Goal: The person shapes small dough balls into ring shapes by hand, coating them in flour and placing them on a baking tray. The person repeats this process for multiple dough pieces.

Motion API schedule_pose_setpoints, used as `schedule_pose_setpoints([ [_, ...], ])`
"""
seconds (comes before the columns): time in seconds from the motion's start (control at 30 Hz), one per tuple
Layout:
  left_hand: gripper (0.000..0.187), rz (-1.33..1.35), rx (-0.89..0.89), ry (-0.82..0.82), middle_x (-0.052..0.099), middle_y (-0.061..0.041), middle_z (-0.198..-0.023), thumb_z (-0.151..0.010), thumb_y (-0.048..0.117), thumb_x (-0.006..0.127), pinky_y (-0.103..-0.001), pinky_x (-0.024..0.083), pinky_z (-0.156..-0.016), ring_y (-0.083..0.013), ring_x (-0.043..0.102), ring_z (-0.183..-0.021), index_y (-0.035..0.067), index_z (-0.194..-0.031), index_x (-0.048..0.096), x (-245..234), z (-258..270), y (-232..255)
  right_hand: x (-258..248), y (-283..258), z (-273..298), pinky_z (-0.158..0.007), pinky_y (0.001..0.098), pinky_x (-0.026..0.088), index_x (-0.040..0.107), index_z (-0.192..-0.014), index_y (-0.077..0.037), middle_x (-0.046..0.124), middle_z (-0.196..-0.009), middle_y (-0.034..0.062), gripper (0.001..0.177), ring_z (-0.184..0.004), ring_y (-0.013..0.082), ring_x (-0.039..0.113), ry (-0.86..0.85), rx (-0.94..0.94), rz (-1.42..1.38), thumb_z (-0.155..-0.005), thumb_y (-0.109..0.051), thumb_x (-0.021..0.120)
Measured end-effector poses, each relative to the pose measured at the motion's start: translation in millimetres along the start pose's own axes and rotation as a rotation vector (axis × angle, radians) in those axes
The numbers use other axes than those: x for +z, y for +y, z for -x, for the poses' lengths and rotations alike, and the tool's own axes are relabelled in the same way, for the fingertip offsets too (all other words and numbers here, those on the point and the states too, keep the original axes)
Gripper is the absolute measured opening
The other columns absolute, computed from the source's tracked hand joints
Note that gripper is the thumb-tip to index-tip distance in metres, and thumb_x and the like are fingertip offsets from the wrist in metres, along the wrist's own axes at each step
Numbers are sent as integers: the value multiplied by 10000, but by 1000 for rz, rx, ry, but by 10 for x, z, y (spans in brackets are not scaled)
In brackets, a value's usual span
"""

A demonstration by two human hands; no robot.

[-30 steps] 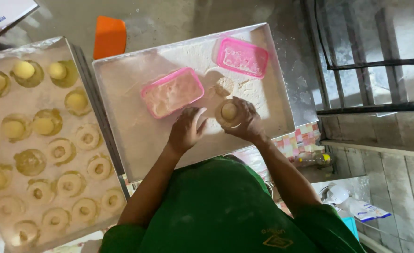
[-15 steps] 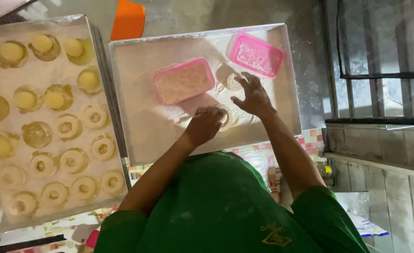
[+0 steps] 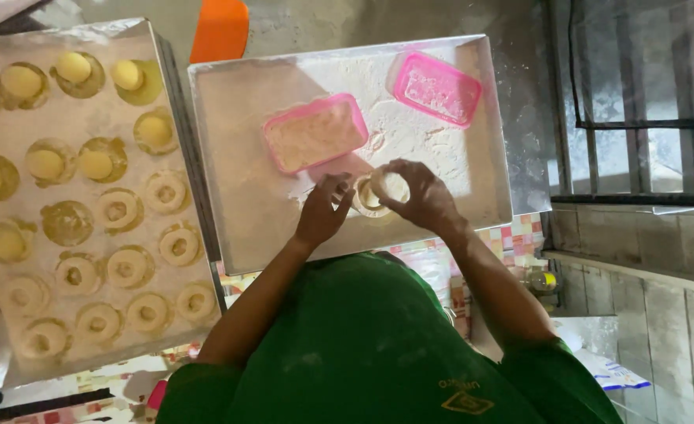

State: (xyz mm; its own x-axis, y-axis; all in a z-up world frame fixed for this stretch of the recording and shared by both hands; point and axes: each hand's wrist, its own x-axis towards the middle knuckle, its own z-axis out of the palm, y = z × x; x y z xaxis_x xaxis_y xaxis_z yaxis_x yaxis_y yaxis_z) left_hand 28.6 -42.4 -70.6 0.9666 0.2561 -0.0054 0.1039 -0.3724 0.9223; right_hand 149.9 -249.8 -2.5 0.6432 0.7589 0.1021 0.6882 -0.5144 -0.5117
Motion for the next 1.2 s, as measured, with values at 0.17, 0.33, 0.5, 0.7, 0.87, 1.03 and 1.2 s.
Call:
schedule_pose_setpoints([
  [0.17, 423, 62, -155, -104, 678, -156, -980, -997, 366, 638, -364, 623, -756, -301, 723, -940, 20, -1242, 644, 23, -48, -29, 455, 83, 190, -937, 439, 577, 612, -1312, -163, 662, -1224, 103, 646, -1211, 288, 623, 17, -41, 108, -759, -393, 854],
  [0.33, 344, -21, -118, -128, 672, -186, -909, -1031, 354, 544, -474, 583, -808, -374, 704, -922, 29, -1047, 654, -130, -90, 186, 734, 236, 235, -845, 391, 622, 606, -1325, -240, 573, -1182, 45, 655, -1184, 252, 626, -30, -48, 247, -752, -461, 832],
  [0.5, 232, -107, -99, -192, 677, -201, -931, -1001, 255, 556, -485, 554, -878, -397, 684, -969, 38, -997, 638, -88, -127, 35, 742, 165, 139, -817, 319, 609, 597, -1185, -247, 552, -1150, 68, 680, -1064, 224, 618, -117, -19, 451, -620, -447, 918],
  [0.7, 235, -107, -163, -269, 680, -167, -923, -1002, 303, 519, -491, 532, -904, -380, 685, -985, 86, -952, 592, -81, -160, 6, 632, -27, 33, -866, 312, 585, 590, -1187, -269, 575, -1183, 53, 567, -1119, 212, 601, -327, 167, 466, -727, -444, 872],
  [0.87, 231, -138, -129, -246, 708, -193, -978, -974, 258, 577, -490, 546, -911, -386, 695, -1021, 50, -1062, 625, -158, -157, 192, 598, -19, 95, -814, 334, 617, 651, -1184, -200, 611, -1079, 94, 661, -1026, 248, 651, -104, 40, 345, -610, -331, 950],
  [1.03, 261, -120, -132, -243, 721, -185, -1000, -1002, 258, 530, -482, 551, -911, -371, 703, -1022, 42, -1102, 636, -227, -175, 345, 259, -48, 39, -880, 411, 600, 669, -1235, -126, 677, -1109, 159, 718, -1046, 310, 685, 3, 55, -6, -598, -274, 965],
  [1.2, 317, -63, -177, -232, 699, -264, -961, -976, 258, 531, -548, 539, -864, -462, 684, -969, 11, -1145, 634, -223, -129, 395, -66, -42, 181, -843, 365, 634, 686, -1242, -14, 708, -1165, 171, 652, -1036, 328, 723, 206, 342, -451, -692, -195, 984],
])
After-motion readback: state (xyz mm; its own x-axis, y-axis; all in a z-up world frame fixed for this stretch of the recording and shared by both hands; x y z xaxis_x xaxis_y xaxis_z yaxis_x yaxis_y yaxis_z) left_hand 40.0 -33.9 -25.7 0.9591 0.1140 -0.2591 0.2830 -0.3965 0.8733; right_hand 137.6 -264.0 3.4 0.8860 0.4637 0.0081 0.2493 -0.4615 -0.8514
